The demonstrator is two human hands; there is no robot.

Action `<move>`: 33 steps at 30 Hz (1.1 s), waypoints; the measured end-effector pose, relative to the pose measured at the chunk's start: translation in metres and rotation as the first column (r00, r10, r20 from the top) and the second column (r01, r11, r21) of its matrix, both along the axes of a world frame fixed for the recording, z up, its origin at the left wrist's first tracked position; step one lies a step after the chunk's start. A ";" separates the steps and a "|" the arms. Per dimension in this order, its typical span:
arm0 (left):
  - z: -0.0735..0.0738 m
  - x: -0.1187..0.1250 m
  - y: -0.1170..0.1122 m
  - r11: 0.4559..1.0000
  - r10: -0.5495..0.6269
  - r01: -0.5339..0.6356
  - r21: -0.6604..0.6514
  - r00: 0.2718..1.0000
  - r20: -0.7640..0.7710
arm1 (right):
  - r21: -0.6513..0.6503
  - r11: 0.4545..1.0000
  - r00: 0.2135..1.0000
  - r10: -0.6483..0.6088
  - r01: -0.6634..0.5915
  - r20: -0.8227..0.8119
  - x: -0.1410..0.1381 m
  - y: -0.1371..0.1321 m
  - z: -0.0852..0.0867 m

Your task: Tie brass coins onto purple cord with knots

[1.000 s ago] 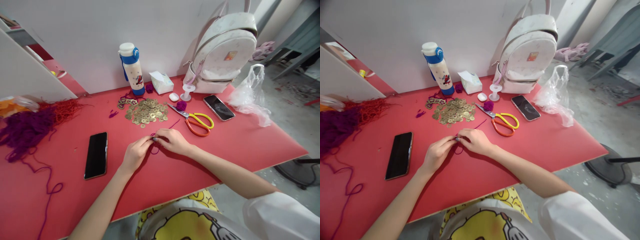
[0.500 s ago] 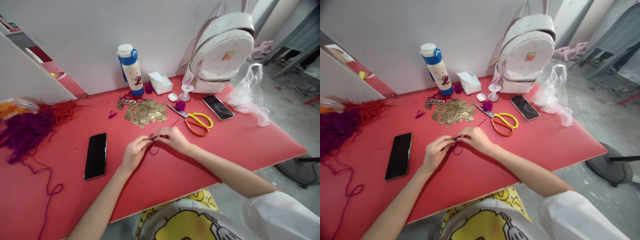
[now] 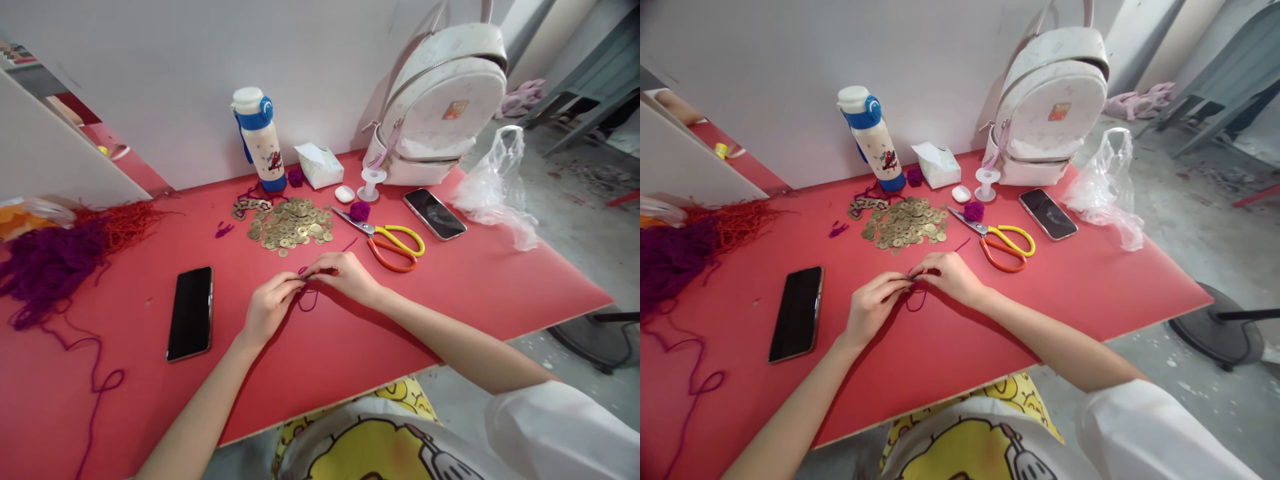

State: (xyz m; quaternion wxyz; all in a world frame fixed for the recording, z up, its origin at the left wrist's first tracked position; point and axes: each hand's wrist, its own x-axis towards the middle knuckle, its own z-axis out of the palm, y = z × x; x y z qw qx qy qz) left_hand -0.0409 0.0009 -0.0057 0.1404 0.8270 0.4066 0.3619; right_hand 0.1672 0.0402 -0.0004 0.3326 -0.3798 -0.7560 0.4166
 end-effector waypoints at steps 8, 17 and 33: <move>0.001 0.002 -0.001 1.000 0.000 0.001 -0.019 1.000 0.029 | -0.042 0.997 0.997 -0.066 0.065 -0.034 -0.005 -0.003 -0.005; 0.001 0.002 -0.002 1.000 -0.008 0.009 -0.015 0.999 0.043 | 0.012 0.999 0.999 -0.045 0.045 0.003 -0.004 -0.003 -0.008; 0.001 0.003 0.000 1.000 0.025 -0.026 0.011 0.999 0.042 | -0.005 0.996 0.992 -0.093 0.094 0.090 -0.003 -0.001 -0.005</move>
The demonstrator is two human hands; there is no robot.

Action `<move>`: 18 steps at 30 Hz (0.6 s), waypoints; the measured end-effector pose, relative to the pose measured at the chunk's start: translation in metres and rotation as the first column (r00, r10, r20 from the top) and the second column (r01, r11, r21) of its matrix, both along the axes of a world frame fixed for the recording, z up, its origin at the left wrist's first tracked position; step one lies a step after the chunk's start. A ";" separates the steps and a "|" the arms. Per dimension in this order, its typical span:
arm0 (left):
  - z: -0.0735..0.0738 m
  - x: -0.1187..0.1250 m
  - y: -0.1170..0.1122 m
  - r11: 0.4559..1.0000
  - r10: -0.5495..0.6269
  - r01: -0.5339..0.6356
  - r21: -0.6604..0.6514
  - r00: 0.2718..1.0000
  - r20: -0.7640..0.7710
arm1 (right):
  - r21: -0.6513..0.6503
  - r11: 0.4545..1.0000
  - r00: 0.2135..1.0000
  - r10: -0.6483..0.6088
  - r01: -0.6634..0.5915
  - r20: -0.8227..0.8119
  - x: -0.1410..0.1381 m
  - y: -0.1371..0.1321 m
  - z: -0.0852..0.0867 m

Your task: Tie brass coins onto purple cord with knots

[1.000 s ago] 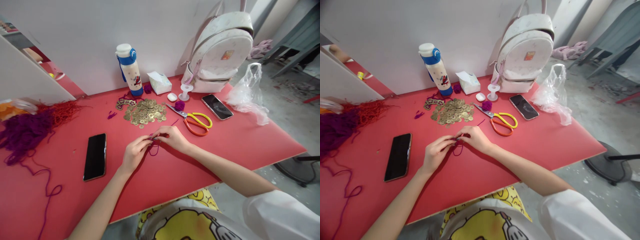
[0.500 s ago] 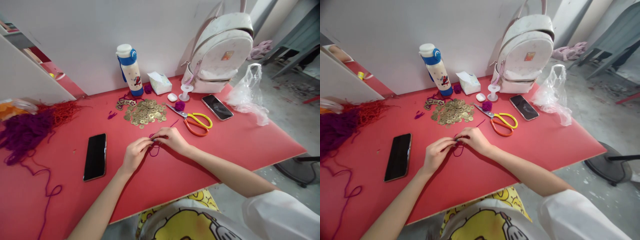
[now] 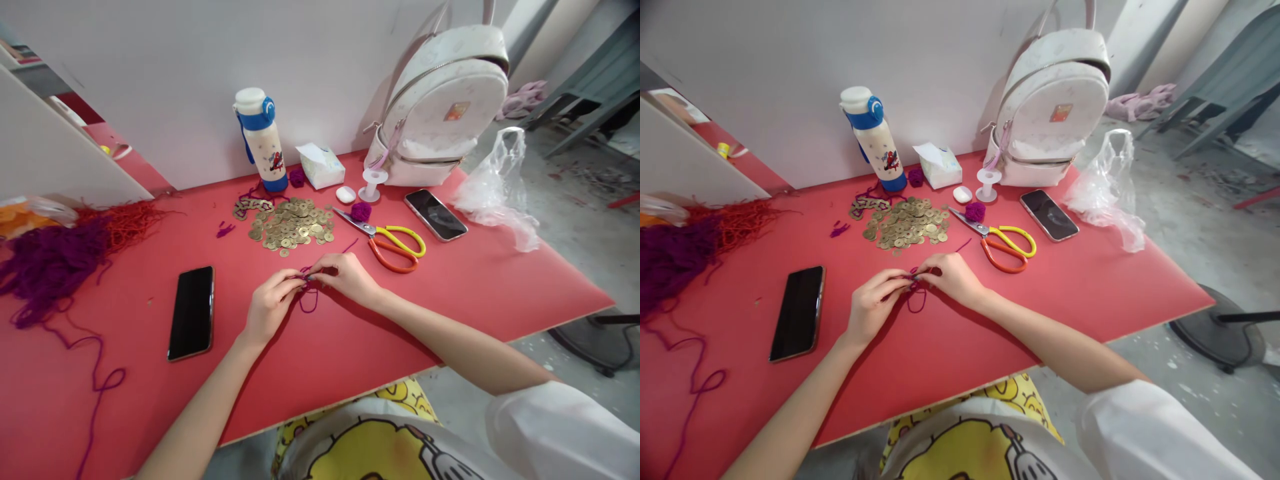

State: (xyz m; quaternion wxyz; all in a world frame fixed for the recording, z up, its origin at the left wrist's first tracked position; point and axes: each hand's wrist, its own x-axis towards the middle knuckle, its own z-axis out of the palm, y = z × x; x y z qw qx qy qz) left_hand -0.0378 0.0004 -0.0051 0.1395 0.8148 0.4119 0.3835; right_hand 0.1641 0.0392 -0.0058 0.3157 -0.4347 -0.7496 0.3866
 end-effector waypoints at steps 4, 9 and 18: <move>-0.001 -0.001 -0.001 1.000 0.006 -0.006 0.012 0.999 -0.036 | -0.027 1.000 1.000 -0.015 0.016 0.009 -0.001 -0.001 0.001; 0.000 -0.001 -0.002 1.000 0.005 -0.004 0.024 0.999 -0.048 | -0.113 0.994 0.998 -0.017 0.011 -0.052 -0.002 -0.002 0.002; -0.001 -0.001 0.000 1.000 -0.030 0.030 -0.002 0.999 0.015 | -0.122 0.992 0.997 0.006 -0.015 -0.073 -0.001 0.000 -0.001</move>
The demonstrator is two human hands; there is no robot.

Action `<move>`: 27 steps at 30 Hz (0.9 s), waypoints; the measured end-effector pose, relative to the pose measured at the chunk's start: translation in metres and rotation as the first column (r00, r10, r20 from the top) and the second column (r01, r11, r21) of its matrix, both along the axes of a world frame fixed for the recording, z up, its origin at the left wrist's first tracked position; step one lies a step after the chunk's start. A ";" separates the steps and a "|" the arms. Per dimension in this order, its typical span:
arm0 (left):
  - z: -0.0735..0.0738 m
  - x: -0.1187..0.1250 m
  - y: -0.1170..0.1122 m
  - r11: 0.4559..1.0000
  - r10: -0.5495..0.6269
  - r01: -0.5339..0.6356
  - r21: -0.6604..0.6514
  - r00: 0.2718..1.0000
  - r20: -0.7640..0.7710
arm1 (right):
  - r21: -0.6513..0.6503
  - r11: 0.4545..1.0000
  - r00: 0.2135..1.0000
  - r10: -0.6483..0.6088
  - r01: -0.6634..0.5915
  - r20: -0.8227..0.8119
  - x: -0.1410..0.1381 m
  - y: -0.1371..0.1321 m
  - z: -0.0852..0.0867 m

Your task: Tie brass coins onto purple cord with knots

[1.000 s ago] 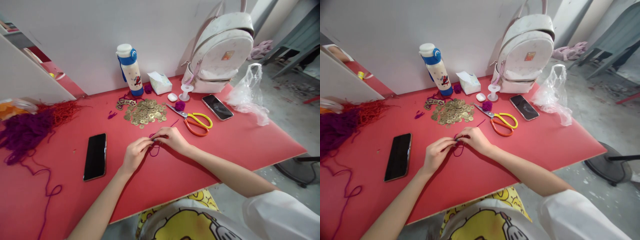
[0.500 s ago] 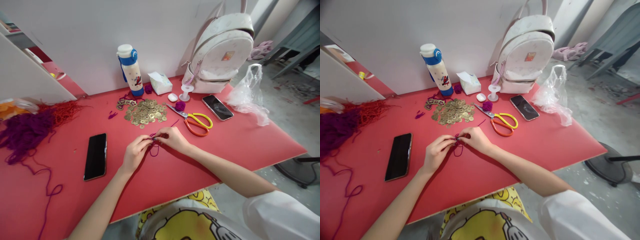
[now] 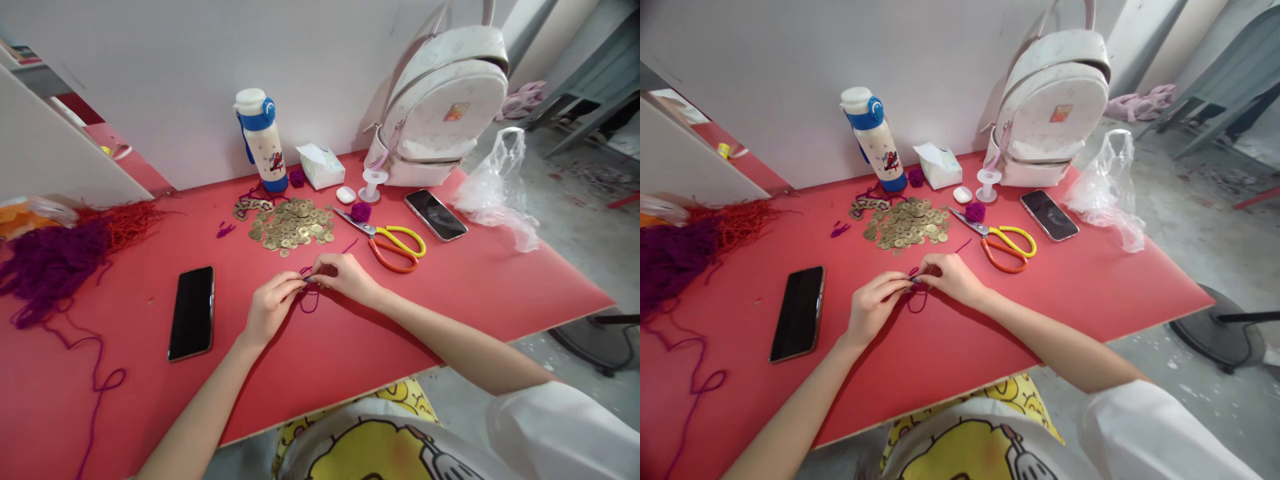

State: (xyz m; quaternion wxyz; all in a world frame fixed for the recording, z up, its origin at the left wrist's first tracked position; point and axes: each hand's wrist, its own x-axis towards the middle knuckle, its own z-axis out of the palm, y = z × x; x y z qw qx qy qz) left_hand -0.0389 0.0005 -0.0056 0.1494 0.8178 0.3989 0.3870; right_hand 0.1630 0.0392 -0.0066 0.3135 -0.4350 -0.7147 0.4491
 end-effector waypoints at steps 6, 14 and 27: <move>0.001 0.001 0.001 1.000 0.006 -0.005 -0.031 0.999 0.049 | 0.051 0.996 0.996 0.081 -0.079 -0.043 0.000 0.000 0.001; 0.003 0.002 0.000 0.998 0.025 -0.021 -0.060 0.998 0.062 | 0.096 0.995 0.994 0.006 -0.017 0.111 0.002 0.000 0.001; 0.005 -0.001 0.004 0.937 0.220 -0.144 -0.318 0.951 0.216 | -0.059 0.997 0.970 0.037 -0.053 -0.239 0.011 0.006 0.015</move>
